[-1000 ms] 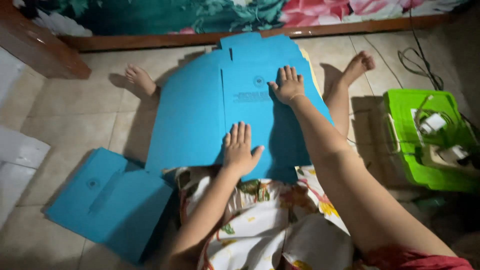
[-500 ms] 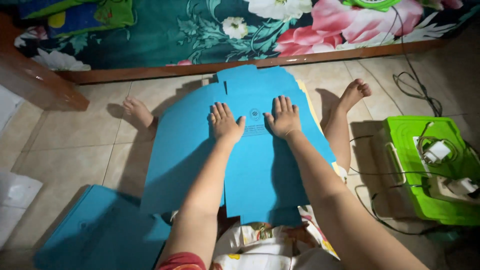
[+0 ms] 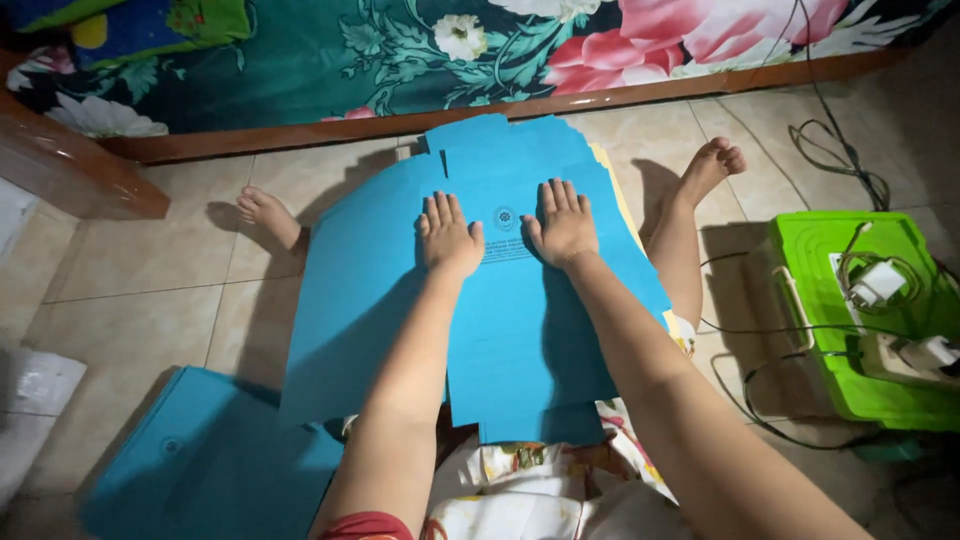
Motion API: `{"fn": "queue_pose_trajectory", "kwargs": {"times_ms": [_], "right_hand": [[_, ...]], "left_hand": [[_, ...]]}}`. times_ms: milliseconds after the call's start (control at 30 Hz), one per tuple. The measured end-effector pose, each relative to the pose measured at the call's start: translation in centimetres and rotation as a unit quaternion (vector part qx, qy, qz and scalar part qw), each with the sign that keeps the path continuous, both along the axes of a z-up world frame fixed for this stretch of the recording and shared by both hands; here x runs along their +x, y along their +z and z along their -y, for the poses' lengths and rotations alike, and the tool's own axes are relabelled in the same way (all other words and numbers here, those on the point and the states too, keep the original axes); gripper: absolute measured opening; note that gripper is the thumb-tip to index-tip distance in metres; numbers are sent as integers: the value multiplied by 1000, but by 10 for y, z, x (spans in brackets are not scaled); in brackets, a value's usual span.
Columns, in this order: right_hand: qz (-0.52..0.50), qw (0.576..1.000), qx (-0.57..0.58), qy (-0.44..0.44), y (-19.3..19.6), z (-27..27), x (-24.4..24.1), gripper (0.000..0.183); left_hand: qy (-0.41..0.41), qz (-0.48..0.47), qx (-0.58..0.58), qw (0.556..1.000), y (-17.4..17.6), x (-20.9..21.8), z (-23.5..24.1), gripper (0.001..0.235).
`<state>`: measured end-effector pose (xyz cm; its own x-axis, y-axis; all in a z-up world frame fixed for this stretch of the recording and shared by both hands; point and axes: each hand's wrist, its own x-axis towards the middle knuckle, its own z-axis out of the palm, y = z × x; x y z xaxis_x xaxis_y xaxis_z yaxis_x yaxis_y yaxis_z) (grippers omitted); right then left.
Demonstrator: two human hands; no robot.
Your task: Folding and smoothing large blue cardboard box templates while sitting on the floor.
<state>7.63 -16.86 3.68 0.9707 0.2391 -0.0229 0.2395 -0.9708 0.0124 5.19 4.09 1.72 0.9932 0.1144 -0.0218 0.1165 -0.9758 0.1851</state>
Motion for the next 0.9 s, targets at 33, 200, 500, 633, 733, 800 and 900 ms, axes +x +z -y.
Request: {"fn": "queue_pose_trajectory", "kwargs": {"times_ms": [33,200,500,633,733,800,900], "right_hand": [[-1,1000,3,0,-2,-1,-1,77],[51,998,31,23,-11,4,-1,70],[-13,999,15,27,-23,4,-51,79],[28,996,30,80,-12,23,-158,75],[0,997,37,64,5,41,-223,75],[-25,996,84,24,10,53,-246,74],[-4,996,80,38,-7,54,-248,76]], "left_hand": [[0,-1,3,1000,3,-12,6,75],[-118,-38,18,992,34,-104,44,79],[-112,-40,-43,992,18,-227,39,81],[-118,-36,-26,992,9,-224,38,83],[-114,-29,-38,992,6,-225,38,82],[-110,-20,-35,993,2,-221,39,81],[-93,-21,-52,994,-13,-215,52,82]]}}
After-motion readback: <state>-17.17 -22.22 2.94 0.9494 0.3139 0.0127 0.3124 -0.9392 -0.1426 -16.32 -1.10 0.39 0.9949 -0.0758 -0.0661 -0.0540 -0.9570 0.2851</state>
